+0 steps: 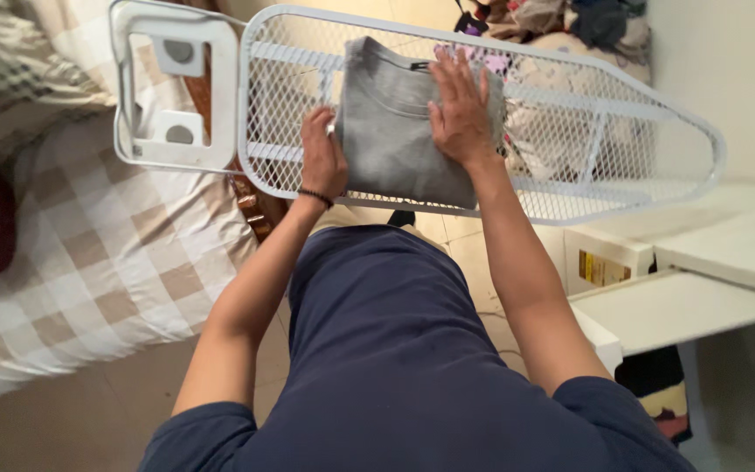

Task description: The person folds a gray shirt on an ironing board, places it into a white drawer, and then begins folding a black hoodie on the same board.

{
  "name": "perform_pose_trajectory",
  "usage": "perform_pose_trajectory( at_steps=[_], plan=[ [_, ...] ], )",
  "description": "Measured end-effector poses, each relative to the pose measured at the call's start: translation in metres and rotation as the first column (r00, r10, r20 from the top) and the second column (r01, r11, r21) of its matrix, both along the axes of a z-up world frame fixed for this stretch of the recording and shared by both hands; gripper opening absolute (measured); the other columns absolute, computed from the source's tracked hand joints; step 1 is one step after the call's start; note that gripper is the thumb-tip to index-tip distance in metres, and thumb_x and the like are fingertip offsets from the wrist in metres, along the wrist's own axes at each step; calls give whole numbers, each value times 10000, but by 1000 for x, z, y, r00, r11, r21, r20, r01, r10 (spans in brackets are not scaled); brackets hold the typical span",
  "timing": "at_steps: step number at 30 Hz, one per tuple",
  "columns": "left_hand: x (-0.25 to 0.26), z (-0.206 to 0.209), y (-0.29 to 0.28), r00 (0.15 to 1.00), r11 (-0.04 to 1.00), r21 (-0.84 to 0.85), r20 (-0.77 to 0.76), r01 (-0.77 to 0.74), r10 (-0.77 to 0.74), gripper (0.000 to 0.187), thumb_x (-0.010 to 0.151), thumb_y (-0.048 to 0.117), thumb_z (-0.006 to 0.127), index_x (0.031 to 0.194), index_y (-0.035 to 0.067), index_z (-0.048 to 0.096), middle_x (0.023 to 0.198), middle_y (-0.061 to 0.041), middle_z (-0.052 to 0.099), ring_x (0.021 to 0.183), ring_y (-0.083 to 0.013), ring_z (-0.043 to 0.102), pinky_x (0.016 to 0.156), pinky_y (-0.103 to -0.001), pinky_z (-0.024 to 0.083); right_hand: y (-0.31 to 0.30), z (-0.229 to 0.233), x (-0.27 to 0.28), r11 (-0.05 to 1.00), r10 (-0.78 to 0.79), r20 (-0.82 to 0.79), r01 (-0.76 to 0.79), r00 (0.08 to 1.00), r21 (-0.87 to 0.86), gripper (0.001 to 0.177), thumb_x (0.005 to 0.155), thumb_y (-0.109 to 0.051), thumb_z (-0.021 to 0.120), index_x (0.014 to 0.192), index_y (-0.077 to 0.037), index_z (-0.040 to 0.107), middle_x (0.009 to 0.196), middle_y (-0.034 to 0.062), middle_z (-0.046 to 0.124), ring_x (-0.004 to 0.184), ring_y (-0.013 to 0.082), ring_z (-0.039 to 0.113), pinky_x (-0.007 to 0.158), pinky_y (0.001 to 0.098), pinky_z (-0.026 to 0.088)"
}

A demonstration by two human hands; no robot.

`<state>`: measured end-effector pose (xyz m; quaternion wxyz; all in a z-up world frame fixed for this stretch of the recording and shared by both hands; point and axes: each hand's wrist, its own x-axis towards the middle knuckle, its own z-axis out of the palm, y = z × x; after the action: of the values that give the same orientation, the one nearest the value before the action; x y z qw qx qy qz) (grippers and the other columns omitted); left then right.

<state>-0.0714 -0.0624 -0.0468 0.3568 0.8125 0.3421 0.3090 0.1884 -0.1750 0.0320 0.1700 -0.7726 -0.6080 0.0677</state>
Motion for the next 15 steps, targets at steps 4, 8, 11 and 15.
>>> perform_pose_trajectory(
  at_steps=[4,8,11,15],
  plan=[
    [-39,7,-33,971,927,-295,-134,-230,198,171,985,12,595,1149,0,547,1167,-188,566,1089,-309,578,975,-428,500,35,16,-19,931,363,-70,-365,929,-25,530,885,11,640,1387,-148,585,1583,14,507,1566,274,335,1274,570,183],
    [-49,22,-55,978,937,-287,-108,-200,176,343,902,123,783,1156,15,580,1122,-150,608,1064,-319,598,946,-433,491,77,22,-51,730,647,-163,-667,745,-146,392,889,-37,661,1265,-148,642,1416,-12,604,1495,213,434,1241,579,204],
    [-49,26,-58,990,956,-255,-28,-142,140,409,831,153,829,1151,31,604,1278,-167,580,1114,-341,567,950,-418,499,93,21,-69,572,764,-149,-766,628,-293,434,875,-70,654,1297,-176,654,1330,13,607,1452,213,438,1215,596,181],
    [-46,28,-60,980,980,-73,-85,-186,179,417,738,205,916,1007,45,641,1233,-164,578,1170,-372,538,1007,-463,452,107,20,-79,498,832,-36,-773,554,-394,253,899,-145,672,1140,-215,703,1430,79,544,1441,265,396,1220,580,175]
  ],
)
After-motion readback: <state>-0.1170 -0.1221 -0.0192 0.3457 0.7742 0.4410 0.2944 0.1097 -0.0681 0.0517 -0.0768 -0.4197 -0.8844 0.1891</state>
